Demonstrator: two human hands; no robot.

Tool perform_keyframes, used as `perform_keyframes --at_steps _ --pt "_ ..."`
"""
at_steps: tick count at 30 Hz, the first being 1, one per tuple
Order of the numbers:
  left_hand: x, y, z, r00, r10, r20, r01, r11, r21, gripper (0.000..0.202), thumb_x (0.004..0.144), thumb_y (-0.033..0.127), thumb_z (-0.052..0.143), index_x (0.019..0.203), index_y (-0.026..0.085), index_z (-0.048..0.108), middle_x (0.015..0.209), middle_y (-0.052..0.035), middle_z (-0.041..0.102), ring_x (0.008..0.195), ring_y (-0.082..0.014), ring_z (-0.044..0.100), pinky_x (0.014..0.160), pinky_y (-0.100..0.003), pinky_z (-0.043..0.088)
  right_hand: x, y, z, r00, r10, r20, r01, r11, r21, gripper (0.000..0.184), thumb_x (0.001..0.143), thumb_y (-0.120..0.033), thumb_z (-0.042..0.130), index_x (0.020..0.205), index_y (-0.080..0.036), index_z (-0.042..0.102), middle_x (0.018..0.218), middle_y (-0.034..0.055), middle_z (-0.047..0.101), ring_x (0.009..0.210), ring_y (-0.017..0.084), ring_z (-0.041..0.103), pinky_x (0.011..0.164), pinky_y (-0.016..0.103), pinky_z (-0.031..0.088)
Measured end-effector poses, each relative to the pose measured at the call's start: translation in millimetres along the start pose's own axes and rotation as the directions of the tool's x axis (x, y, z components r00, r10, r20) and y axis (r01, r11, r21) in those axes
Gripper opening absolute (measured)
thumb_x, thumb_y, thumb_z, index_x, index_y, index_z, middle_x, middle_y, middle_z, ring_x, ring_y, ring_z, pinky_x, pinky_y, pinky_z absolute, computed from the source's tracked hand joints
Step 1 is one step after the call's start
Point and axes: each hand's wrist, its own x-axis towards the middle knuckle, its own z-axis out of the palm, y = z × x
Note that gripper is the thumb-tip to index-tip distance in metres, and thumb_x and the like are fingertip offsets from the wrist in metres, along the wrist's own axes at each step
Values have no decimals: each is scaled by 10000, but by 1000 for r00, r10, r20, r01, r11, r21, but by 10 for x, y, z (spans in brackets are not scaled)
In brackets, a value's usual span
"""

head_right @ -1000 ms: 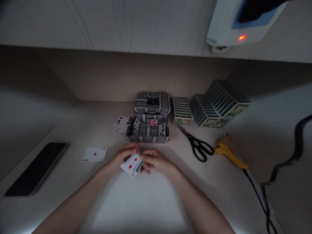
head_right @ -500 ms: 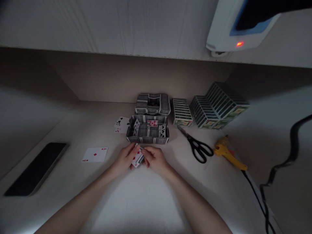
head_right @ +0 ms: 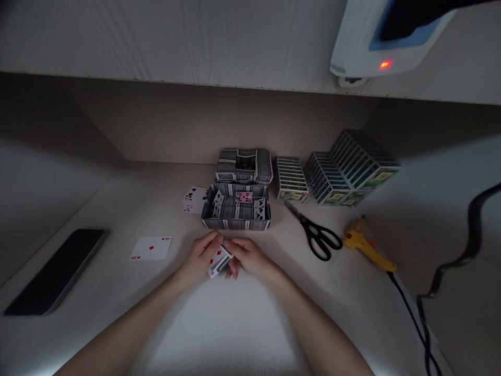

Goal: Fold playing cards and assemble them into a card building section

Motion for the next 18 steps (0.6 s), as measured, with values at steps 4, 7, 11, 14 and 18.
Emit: perform_keyframes --at_steps 4,7,11,14,18 --pt "1 -25 -3 998 -19 56 21 999 -32 300 798 417 440 634 166 435 500 23 513 449 -93 454 421 -197 327 -6 -8 -5 1000 -5 22 4 1000 8 392 757 -528 487 644 -152 471 344 -79 443 324 92 461 471 264 468" --pt "-3 -21 -7 999 -5 50 7 999 -40 302 793 411 450 618 166 436 484 30 498 435 -89 449 413 -194 315 -12 -12 -5 1000 -11 24 12 999 -33 395 767 -527 474 649 -149 476 343 -83 426 334 91 465 459 249 454" --pt "-14 -21 -13 999 -15 52 18 998 -55 289 785 394 463 608 166 441 469 36 486 412 -81 436 393 -190 297 -23 -25 9 999 -22 24 25 993 -115 411 781 -544 434 638 -159 460 354 -79 421 380 101 503 454 231 429" --pt "-12 -43 -15 996 -46 73 52 994 -93 281 784 401 463 631 167 437 466 40 488 396 -77 435 379 -186 296 -37 -42 21 998 -57 22 60 982 -181 421 790 -554 410 616 -171 436 361 -79 407 404 100 509 469 228 420" --pt "12 -52 -8 987 -100 124 130 954 -269 287 763 421 488 656 164 418 462 40 489 378 -90 461 360 -189 312 -47 -61 28 996 -88 33 93 972 -216 415 797 -543 409 637 -164 459 376 -73 413 420 97 502 474 226 405"
